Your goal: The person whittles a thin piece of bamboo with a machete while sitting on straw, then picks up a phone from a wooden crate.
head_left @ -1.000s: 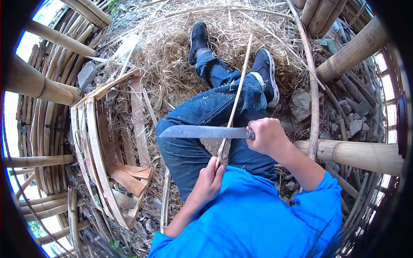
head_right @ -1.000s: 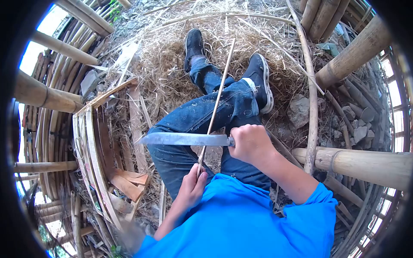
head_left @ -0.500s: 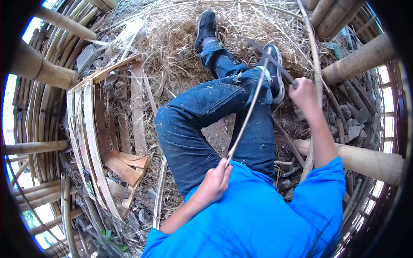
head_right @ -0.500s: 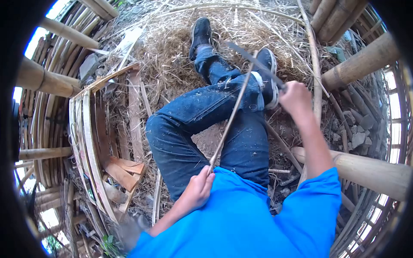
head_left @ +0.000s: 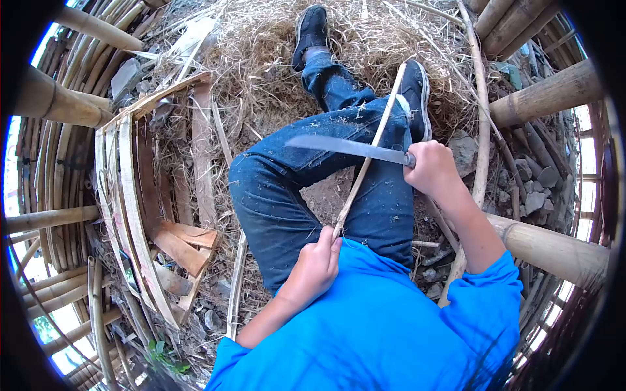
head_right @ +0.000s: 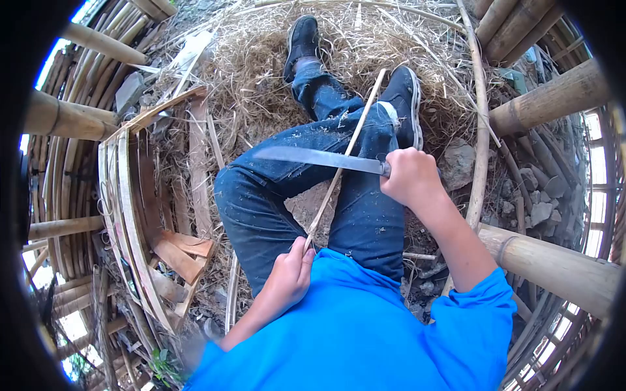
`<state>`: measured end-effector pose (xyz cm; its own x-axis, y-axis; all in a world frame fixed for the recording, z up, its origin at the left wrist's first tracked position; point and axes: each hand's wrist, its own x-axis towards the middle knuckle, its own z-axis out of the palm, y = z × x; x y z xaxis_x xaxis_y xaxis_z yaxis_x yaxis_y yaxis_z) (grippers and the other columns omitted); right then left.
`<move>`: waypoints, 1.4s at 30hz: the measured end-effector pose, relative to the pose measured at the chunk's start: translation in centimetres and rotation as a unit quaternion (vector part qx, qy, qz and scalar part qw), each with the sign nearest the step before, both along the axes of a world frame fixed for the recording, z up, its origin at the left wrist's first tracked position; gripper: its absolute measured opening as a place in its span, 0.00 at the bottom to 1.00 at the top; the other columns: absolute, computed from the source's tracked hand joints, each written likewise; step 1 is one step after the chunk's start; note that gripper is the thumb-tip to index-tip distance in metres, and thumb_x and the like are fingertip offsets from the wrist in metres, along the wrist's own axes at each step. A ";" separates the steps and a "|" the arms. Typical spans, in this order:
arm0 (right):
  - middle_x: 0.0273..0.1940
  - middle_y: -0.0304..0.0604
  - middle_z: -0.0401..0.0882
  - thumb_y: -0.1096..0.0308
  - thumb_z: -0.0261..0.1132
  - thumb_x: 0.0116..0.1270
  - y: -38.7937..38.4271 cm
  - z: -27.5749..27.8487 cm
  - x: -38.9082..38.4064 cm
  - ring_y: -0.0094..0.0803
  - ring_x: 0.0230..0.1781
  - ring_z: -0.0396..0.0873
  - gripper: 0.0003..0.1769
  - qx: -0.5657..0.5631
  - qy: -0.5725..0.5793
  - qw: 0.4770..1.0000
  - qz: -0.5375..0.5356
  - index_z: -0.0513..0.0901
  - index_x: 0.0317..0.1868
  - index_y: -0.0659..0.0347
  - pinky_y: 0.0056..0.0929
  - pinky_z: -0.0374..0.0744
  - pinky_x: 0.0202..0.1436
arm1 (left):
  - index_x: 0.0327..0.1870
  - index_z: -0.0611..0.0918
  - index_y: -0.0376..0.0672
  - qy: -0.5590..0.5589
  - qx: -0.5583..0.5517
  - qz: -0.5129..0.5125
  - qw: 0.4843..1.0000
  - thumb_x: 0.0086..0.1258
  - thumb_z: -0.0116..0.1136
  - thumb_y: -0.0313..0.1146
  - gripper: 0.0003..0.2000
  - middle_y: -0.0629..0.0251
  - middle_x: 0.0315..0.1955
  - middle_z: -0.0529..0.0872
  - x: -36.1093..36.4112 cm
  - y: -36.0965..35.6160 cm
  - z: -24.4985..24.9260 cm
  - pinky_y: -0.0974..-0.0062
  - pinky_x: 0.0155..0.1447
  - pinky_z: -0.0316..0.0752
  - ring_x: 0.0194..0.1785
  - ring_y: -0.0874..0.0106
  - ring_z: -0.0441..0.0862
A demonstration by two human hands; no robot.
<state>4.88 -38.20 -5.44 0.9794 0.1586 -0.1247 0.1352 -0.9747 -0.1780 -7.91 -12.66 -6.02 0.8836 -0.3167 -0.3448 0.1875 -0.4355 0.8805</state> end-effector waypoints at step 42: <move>0.25 0.50 0.82 0.66 0.66 0.48 2.5 -0.4 -4.0 0.48 0.28 0.83 0.06 0.066 -0.012 0.997 0.029 0.84 0.25 0.58 0.42 0.82 0.34 | 0.43 0.71 0.33 0.061 -0.048 0.008 0.997 0.78 0.44 0.33 0.10 0.48 0.17 0.74 0.7 -0.2 0.9 0.61 0.27 0.64 0.21 0.56 0.76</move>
<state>0.86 -35.75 -5.89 0.9704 0.2292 -0.0758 0.1969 -0.9330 -0.3011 -7.17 -12.88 -5.12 0.8423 -0.3386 -0.4193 0.3026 -0.3468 0.8878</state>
